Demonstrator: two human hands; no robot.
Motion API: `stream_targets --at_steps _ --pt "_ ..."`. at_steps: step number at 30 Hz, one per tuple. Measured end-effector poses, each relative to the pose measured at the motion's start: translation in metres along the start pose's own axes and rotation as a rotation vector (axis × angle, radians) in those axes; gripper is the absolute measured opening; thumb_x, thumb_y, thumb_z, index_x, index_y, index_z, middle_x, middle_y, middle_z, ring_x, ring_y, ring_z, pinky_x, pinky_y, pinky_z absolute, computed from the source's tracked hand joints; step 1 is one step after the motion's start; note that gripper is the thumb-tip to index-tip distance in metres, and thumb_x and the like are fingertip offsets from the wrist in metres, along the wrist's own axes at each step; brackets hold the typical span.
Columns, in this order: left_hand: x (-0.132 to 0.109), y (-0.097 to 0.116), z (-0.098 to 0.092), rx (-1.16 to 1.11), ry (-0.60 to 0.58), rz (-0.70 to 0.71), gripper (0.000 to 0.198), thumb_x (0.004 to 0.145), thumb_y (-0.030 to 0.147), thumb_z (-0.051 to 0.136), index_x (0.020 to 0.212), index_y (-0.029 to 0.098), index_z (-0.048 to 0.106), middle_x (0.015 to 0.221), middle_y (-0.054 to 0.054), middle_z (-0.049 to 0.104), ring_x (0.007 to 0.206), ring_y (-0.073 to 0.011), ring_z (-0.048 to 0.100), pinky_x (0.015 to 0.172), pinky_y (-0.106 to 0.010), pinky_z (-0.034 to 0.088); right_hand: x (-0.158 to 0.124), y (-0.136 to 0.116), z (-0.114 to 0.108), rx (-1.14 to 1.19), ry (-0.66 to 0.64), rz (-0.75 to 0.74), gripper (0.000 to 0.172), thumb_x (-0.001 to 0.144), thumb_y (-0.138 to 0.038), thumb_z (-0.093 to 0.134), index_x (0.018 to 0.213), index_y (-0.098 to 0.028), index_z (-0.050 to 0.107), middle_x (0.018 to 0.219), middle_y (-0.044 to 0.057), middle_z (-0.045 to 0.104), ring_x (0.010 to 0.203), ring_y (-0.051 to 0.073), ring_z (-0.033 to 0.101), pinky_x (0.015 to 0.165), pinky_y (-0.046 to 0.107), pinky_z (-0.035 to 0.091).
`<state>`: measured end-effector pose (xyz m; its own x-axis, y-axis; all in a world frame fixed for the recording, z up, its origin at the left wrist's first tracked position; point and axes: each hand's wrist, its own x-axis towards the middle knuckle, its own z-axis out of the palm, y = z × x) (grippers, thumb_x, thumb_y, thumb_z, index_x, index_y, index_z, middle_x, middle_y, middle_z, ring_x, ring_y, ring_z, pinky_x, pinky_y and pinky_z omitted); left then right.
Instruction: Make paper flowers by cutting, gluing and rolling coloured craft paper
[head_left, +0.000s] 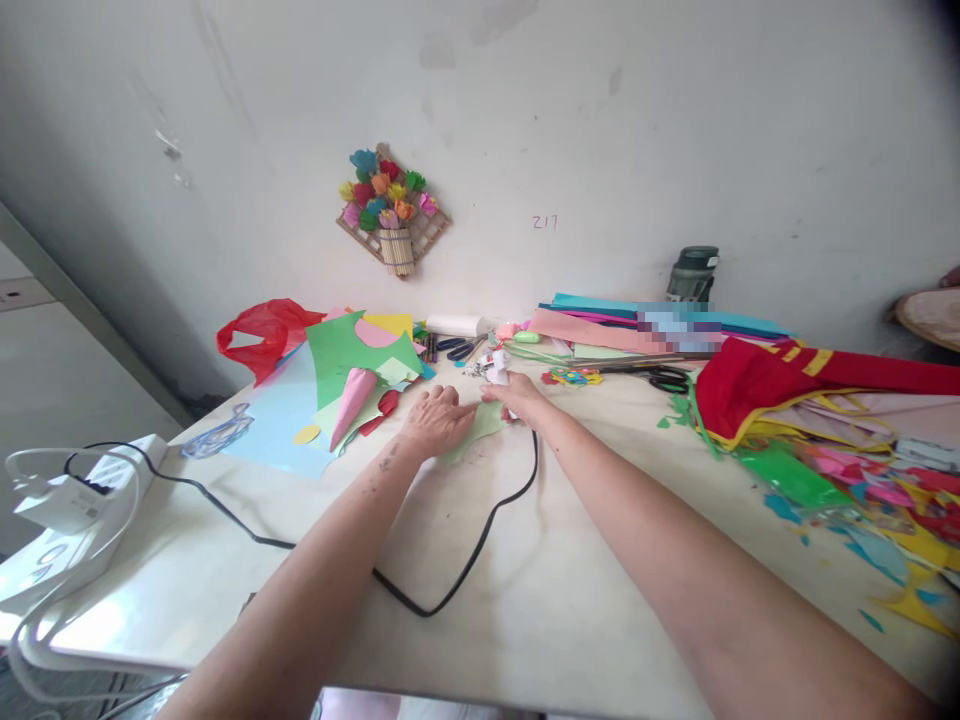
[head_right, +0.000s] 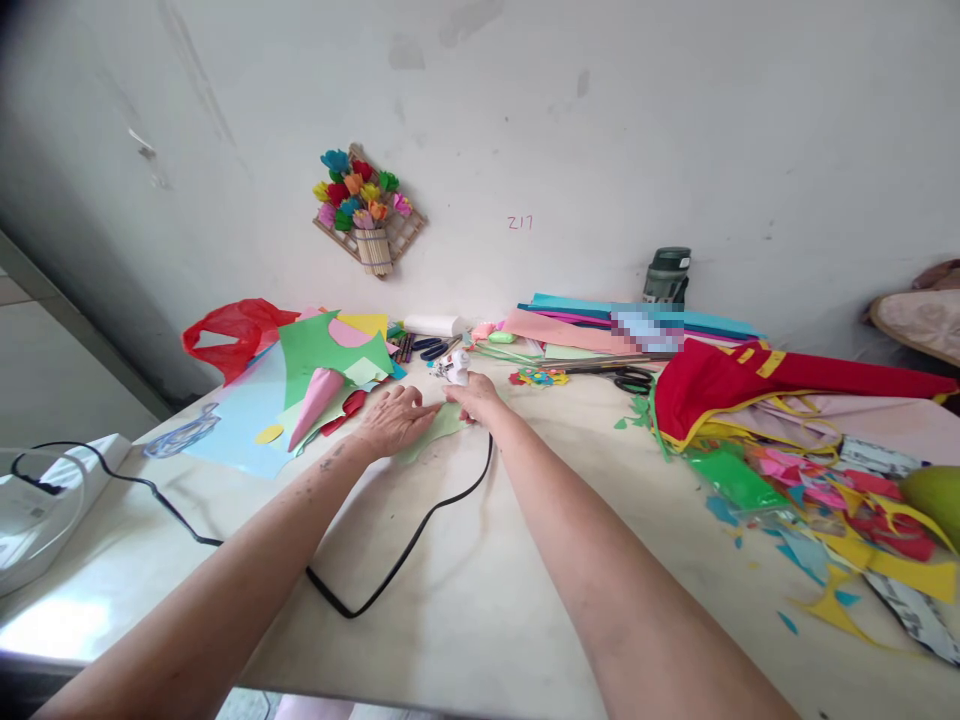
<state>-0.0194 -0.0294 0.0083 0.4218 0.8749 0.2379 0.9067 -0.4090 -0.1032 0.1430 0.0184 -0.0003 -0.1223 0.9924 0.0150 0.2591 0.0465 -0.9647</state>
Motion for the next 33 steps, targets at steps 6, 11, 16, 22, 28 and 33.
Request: stream_targets --at_steps 6,11,16,22,28,33 --pt "-0.014 -0.006 0.0 -0.065 0.077 -0.032 0.046 0.086 0.045 0.023 0.091 0.032 0.067 0.109 -0.003 0.049 0.093 -0.0196 0.042 0.081 -0.036 0.03 -0.001 -0.001 0.0 0.035 -0.009 0.023 0.021 0.067 -0.031 0.064 0.08 -0.017 0.055 0.075 0.003 0.067 0.028 0.004 0.04 0.028 0.017 0.031" --pt "-0.016 -0.007 -0.006 0.058 0.082 0.079 0.044 0.086 0.043 0.025 0.093 0.03 0.066 0.105 -0.004 0.053 0.091 -0.02 0.042 0.08 -0.036 0.029 -0.002 0.003 -0.001 0.18 0.027 0.022 0.024 0.068 -0.032 0.063 0.084 -0.016 0.054 0.07 0.003 0.066 0.029 0.004 0.04 0.029 0.018 0.032" --pt "-0.007 -0.013 -0.014 0.052 0.088 0.049 0.046 0.087 0.044 0.021 0.106 0.03 0.059 0.096 -0.005 0.057 0.088 -0.0204 0.043 0.079 -0.035 0.031 -0.006 0.008 -0.011 0.438 0.162 -0.004 0.019 0.073 -0.029 0.057 0.085 -0.018 0.048 0.068 0.0 0.063 0.027 0.005 0.04 0.029 0.019 0.033" --pt "0.014 -0.011 0.001 -0.021 0.001 0.065 0.052 0.083 0.054 0.021 0.12 0.031 0.049 0.123 -0.004 0.046 0.108 -0.0239 0.037 0.089 -0.039 0.03 -0.014 0.008 -0.019 0.507 0.218 -0.01 0.016 0.074 -0.026 0.056 0.082 -0.018 0.045 0.061 -0.002 0.061 0.026 0.005 0.04 0.028 0.018 0.033" --pt "0.022 -0.005 0.014 -0.046 -0.008 0.086 0.052 0.078 0.06 0.03 0.118 0.034 0.051 0.136 -0.002 0.034 0.121 -0.0294 0.027 0.096 -0.046 0.023 -0.016 0.008 -0.018 0.51 0.229 -0.026 0.016 0.074 -0.026 0.056 0.081 -0.018 0.045 0.059 -0.003 0.06 0.025 0.005 0.039 0.027 0.018 0.032" --pt "0.024 0.001 0.005 0.063 0.022 0.244 0.052 0.076 0.06 0.037 0.109 0.027 0.059 0.136 -0.003 0.035 0.118 -0.0326 0.031 0.095 -0.049 0.02 -0.015 0.011 -0.019 0.543 0.245 -0.037 0.018 0.072 -0.027 0.057 0.081 -0.018 0.045 0.059 -0.004 0.059 0.025 0.006 0.039 0.027 0.019 0.032"
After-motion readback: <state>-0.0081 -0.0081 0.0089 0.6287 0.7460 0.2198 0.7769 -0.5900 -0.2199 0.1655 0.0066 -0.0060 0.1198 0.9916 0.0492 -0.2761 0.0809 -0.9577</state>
